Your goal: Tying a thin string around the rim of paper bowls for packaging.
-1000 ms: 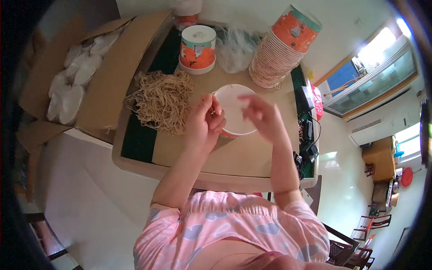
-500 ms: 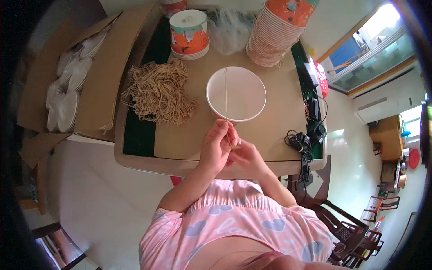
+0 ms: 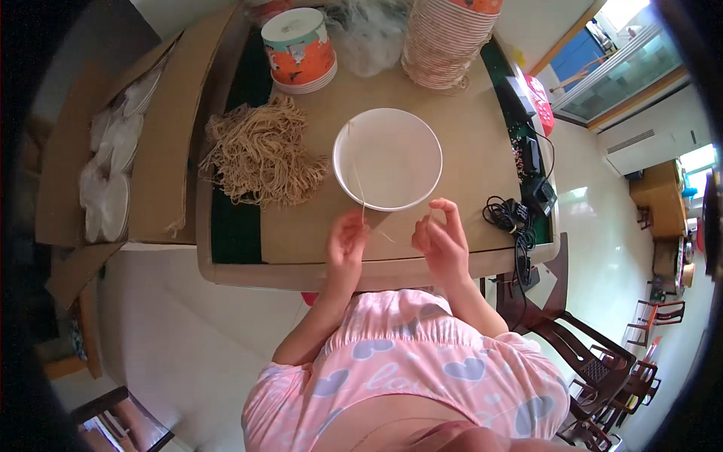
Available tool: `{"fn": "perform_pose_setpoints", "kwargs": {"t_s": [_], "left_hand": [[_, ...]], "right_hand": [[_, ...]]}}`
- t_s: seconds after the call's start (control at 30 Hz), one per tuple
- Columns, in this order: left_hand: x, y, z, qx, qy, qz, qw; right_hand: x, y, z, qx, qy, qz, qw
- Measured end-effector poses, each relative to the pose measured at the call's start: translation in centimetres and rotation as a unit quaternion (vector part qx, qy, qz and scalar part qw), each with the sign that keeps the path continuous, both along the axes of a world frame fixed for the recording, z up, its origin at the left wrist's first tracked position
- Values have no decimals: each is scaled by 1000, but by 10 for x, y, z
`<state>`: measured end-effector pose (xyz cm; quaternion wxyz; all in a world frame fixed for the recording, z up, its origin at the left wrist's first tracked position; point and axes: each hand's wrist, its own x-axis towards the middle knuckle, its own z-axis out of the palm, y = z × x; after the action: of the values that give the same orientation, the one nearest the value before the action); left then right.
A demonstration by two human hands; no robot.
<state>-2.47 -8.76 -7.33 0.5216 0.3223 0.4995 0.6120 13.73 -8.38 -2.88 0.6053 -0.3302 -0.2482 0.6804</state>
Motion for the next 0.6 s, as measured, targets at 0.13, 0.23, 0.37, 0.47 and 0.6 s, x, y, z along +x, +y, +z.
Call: {"fn": "perform_pose_setpoints", "kwargs": {"t_s": [0.13, 0.23, 0.37, 0.47, 0.6], "left_hand": [[-12, -1, 40, 76, 55, -93, 991], [-10, 8, 53, 49, 15, -231, 972], [4, 9, 54, 60, 37, -255, 964], [9, 10, 55, 82, 85, -217, 969], [18, 11, 60, 167, 291, -175, 926]], "right_hand": [[1, -12, 9, 147, -134, 79, 977], [-3, -15, 17, 188, -213, 124, 951], [-6, -16, 17, 188, -270, 133, 935], [-2, -15, 2, 161, -324, 80, 929], [1, -14, -12, 151, -392, -29, 907]]}}
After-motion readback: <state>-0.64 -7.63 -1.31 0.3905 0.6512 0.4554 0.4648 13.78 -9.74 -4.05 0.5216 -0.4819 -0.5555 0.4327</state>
